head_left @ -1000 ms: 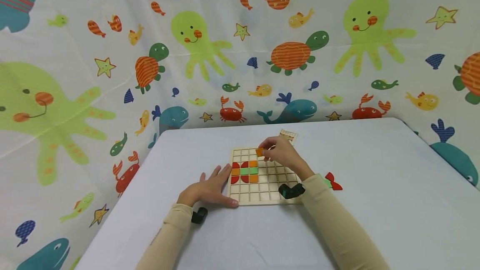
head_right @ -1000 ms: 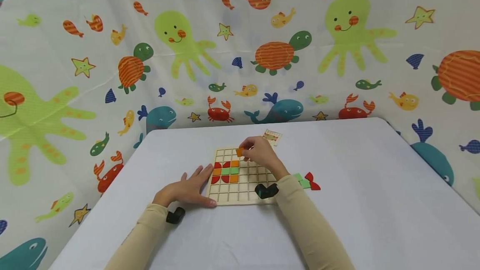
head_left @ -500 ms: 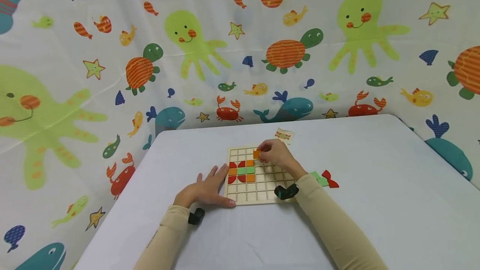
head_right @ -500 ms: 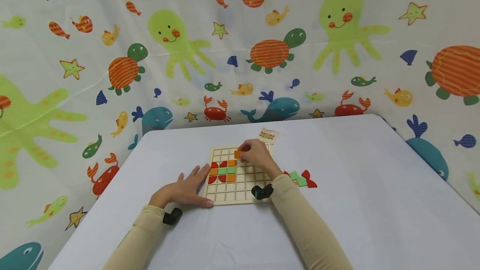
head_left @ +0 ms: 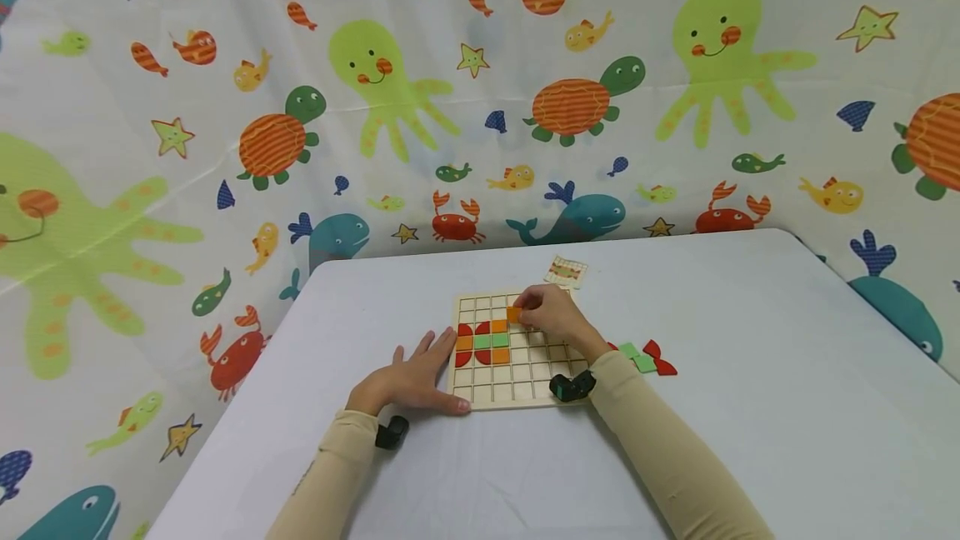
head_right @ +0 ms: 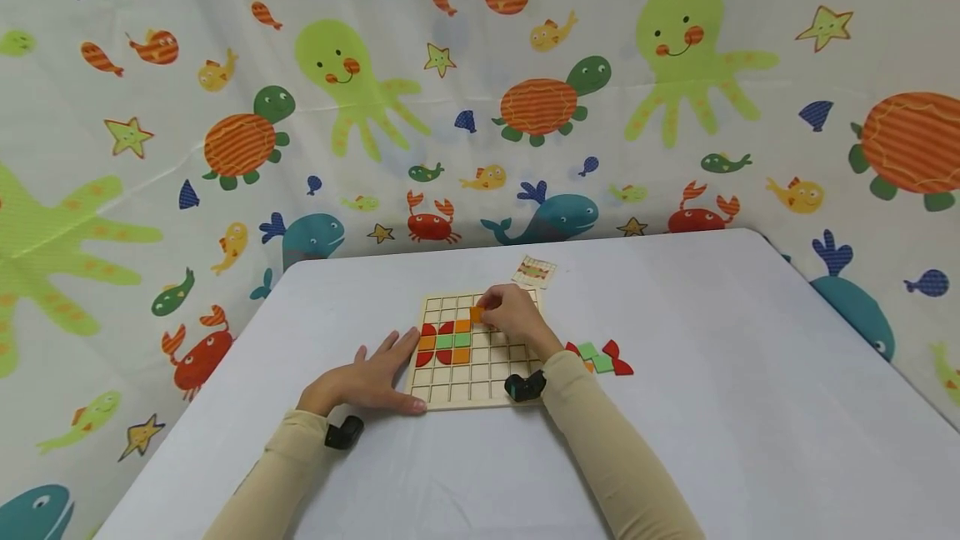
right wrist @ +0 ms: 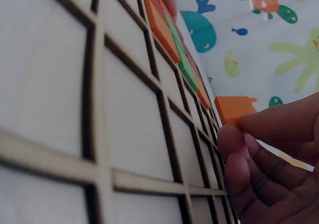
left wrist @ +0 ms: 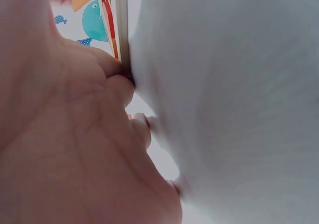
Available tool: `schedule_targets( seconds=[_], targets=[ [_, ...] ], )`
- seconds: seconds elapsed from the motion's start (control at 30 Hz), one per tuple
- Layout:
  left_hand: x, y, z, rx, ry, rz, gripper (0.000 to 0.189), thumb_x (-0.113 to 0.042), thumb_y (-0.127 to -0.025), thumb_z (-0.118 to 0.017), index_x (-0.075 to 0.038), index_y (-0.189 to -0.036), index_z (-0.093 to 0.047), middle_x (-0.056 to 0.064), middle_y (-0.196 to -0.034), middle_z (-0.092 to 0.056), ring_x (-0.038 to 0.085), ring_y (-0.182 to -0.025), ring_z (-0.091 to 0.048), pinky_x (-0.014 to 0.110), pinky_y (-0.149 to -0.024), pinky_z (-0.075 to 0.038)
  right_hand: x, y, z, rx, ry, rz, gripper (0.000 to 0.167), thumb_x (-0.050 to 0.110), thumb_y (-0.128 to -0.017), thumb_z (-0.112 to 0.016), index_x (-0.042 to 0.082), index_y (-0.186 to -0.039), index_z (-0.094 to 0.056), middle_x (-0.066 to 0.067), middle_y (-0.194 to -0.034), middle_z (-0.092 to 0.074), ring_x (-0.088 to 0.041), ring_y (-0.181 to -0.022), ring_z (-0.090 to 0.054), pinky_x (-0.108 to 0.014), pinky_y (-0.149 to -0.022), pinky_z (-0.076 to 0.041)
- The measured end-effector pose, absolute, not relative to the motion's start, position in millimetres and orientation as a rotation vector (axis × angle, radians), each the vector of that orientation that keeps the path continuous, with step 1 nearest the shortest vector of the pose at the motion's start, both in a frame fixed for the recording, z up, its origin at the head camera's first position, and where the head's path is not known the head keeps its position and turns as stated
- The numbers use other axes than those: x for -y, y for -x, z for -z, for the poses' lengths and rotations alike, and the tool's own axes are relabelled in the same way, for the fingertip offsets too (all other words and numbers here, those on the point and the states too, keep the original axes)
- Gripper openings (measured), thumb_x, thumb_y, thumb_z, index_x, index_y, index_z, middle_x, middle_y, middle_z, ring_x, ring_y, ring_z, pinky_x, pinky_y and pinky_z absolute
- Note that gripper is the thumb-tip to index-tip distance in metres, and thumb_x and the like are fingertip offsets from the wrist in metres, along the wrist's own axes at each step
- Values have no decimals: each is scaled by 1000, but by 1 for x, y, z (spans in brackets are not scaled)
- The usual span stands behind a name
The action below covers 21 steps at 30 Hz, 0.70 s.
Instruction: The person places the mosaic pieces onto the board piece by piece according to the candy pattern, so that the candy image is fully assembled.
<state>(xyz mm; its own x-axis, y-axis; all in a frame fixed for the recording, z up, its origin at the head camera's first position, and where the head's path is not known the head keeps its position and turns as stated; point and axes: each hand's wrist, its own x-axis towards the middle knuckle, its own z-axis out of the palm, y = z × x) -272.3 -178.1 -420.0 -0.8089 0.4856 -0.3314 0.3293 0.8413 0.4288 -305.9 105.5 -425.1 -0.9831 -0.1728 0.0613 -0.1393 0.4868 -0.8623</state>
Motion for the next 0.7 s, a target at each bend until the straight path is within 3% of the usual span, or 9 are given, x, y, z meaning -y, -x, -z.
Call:
schedule_targets(
  seconds=[0.4,0.7],
  targets=[
    [178,275,422,-2586,-599,-488,126,-61,-80,-86,-12,-173,-16,10,-179,-12,38,-164,0,75,-122,4,-107,309,433,-2721,294,1473,12,2,-97,-69,2,-108,-76,-8,-99,-72,-23,-83,-62,-31,-74,-54],
    [178,275,424,-2594,-601,-497,127,-61,-80,-87,-13,-173,-16,9,-179,-13,37,-164,0,75,-122,4,-107,309,434,-2754,260,1426,11,3,-98,-71,4,-107,-78,-7,-101,-72,-26,-92,-61,-38,-86,-54]
  ],
)
